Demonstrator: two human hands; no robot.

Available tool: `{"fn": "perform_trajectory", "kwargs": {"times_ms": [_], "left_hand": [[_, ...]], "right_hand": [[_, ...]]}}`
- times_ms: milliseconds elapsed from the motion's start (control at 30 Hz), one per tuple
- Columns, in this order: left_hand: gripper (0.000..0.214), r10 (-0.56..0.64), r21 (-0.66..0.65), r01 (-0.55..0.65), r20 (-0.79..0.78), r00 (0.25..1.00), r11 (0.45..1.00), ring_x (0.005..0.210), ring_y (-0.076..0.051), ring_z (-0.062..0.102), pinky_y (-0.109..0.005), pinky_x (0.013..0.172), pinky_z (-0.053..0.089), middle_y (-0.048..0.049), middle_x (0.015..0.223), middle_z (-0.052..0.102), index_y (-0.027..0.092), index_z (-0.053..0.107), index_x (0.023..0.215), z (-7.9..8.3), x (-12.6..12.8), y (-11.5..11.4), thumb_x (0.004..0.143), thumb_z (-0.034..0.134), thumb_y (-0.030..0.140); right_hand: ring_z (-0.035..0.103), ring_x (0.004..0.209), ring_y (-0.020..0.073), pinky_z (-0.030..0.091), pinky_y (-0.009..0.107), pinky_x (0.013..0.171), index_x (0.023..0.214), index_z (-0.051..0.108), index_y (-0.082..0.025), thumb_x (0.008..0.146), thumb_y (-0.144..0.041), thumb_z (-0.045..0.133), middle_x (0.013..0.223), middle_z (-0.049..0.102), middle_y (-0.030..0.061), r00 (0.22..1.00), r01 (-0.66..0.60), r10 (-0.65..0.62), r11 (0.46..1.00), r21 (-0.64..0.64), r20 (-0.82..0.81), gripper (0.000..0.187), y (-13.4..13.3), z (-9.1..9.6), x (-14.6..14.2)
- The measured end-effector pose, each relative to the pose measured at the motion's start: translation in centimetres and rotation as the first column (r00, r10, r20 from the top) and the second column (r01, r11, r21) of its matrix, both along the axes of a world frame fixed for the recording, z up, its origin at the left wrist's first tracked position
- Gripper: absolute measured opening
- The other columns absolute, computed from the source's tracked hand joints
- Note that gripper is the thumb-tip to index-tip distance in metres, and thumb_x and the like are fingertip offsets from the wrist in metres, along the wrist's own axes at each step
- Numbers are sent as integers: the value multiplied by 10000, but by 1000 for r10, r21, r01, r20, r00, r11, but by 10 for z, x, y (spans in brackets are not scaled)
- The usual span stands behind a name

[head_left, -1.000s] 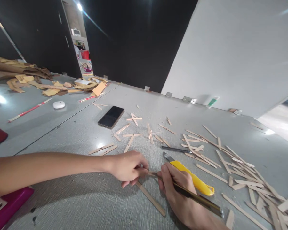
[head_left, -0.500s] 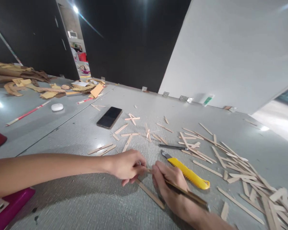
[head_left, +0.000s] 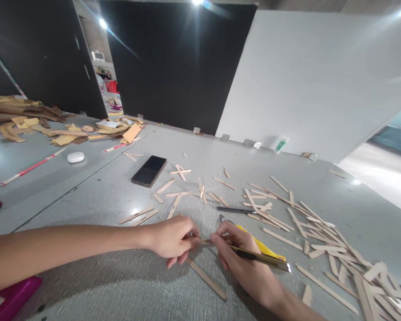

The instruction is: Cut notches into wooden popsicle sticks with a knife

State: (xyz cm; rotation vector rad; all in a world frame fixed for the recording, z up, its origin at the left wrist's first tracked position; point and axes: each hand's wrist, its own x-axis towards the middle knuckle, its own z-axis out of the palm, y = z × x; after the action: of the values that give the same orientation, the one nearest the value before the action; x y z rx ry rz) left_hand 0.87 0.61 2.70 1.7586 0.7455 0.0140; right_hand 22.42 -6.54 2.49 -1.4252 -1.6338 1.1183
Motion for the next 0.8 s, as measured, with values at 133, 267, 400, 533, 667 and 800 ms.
{"fn": "perform_trajectory", "kwargs": {"times_ms": [133,267,400,533,667,800], "left_hand": [[294,9,-2,-9,9,1000,1000,345,-80,544,-215,451,404,44,566,609,189,510,773,-2,-1,0,1043,509,305],[314,13,-4,-13,13,1000,1000,333,-75,535,-200,431,385,47,554,610,186,512,760,-6,-1,1,1049,502,310],[327,17,-5,-17,18,1000,1000,324,-76,524,-193,413,363,59,527,590,188,511,766,-6,0,0,1055,511,340],[346,20,-27,-20,1,1000,999,324,-77,529,-193,408,363,56,542,593,190,489,755,-4,2,0,1066,496,342],[345,19,-61,-20,-18,1000,998,319,-78,521,-199,411,363,51,546,594,188,496,764,-3,3,1,1072,482,342],[341,44,-83,-45,-15,999,996,347,-88,540,-199,414,357,51,561,595,189,516,802,-4,3,3,1059,508,412]], "right_hand": [[390,372,74,255,209,377,738,437,-254,1018,-558,562,518,513,-93,1000,-2,0,999,-43,-31,432,-2,-2,0],[416,384,70,274,219,400,736,456,-245,1021,-492,599,532,552,-82,1000,-10,9,999,-35,-27,404,-1,-5,-2],[448,407,69,310,217,425,750,475,-234,1023,-454,609,562,585,-71,999,-35,35,999,-28,-31,375,0,-6,-1],[354,356,49,232,184,368,812,525,-226,992,-443,663,502,530,-109,995,-81,77,994,-67,-55,314,0,-3,3],[423,382,56,305,164,377,905,583,-215,969,-395,685,545,560,-100,984,-155,139,977,-147,-114,216,1,2,11],[699,631,156,513,236,500,1208,618,-248,998,-390,634,877,766,35,923,-326,270,927,-184,-276,254,5,24,26]]}}
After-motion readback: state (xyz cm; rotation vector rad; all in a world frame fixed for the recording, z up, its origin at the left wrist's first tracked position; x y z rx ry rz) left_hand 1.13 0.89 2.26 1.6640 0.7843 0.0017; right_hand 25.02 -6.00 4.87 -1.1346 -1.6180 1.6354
